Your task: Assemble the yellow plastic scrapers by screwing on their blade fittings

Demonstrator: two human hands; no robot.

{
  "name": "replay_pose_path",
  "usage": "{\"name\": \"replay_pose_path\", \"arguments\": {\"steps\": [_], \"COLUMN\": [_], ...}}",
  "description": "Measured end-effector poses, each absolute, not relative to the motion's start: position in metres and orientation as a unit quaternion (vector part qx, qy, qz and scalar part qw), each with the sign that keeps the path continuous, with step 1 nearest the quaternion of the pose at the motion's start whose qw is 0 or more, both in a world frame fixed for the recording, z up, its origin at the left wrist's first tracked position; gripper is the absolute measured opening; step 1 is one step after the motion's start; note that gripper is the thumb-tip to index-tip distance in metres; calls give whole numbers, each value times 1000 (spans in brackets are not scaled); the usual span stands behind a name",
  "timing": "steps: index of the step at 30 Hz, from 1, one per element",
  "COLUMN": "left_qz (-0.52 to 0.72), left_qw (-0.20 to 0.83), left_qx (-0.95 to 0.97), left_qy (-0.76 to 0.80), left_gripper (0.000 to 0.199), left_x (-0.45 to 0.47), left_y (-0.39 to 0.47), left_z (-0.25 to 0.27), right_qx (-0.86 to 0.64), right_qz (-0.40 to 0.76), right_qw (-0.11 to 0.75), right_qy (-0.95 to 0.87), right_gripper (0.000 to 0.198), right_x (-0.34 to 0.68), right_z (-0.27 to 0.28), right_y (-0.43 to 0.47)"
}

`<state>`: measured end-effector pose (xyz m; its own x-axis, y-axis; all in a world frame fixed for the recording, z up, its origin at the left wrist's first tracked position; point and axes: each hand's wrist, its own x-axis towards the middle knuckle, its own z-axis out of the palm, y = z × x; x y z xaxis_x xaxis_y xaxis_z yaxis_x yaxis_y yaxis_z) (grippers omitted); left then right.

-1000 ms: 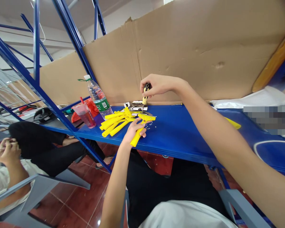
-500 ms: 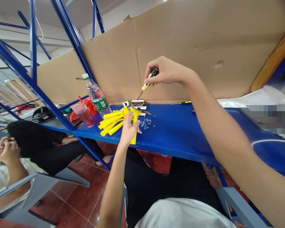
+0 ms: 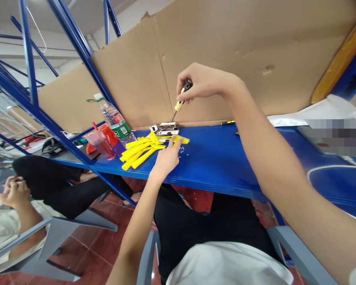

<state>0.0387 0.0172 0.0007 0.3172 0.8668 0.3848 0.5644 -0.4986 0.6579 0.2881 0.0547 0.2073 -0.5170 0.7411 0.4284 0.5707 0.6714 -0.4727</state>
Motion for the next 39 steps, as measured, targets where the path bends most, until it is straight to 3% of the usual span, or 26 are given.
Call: {"name": "replay_pose_path", "arguments": {"steps": [4,15,19,26,30,33,39], "left_qz": [347,346,418,521,553,548,446], "left_qw": [174,164,228,447,493,493,392], "left_qx": [806,815,788,635,560,543,678], "left_qy": [447,435,391,353,372,401,434], "left_gripper": [44,38,43,49,52,51,50], "left_x": [38,35,29,10,-4,-11,-9], "left_y": [15,9,16,43,57,66,62], "left_z": [-1,4,5,9,23,31,27], "right_qx": [-371,-376,-383,-386,-382,-388,-385], "right_qz": [116,138,123,50,49,58,67], "right_qw": [273,216,239,330,344,337,313], "right_qy": [-880,-890,-884,-860,-856,-856,-866], "right_gripper": [28,33,28,23,24,28,33], "right_x": [289,287,289,296,297,297,292], "right_z": [208,204,203,208,210,211,211], "right_y": [59,68,66,58,54,52,52]}}
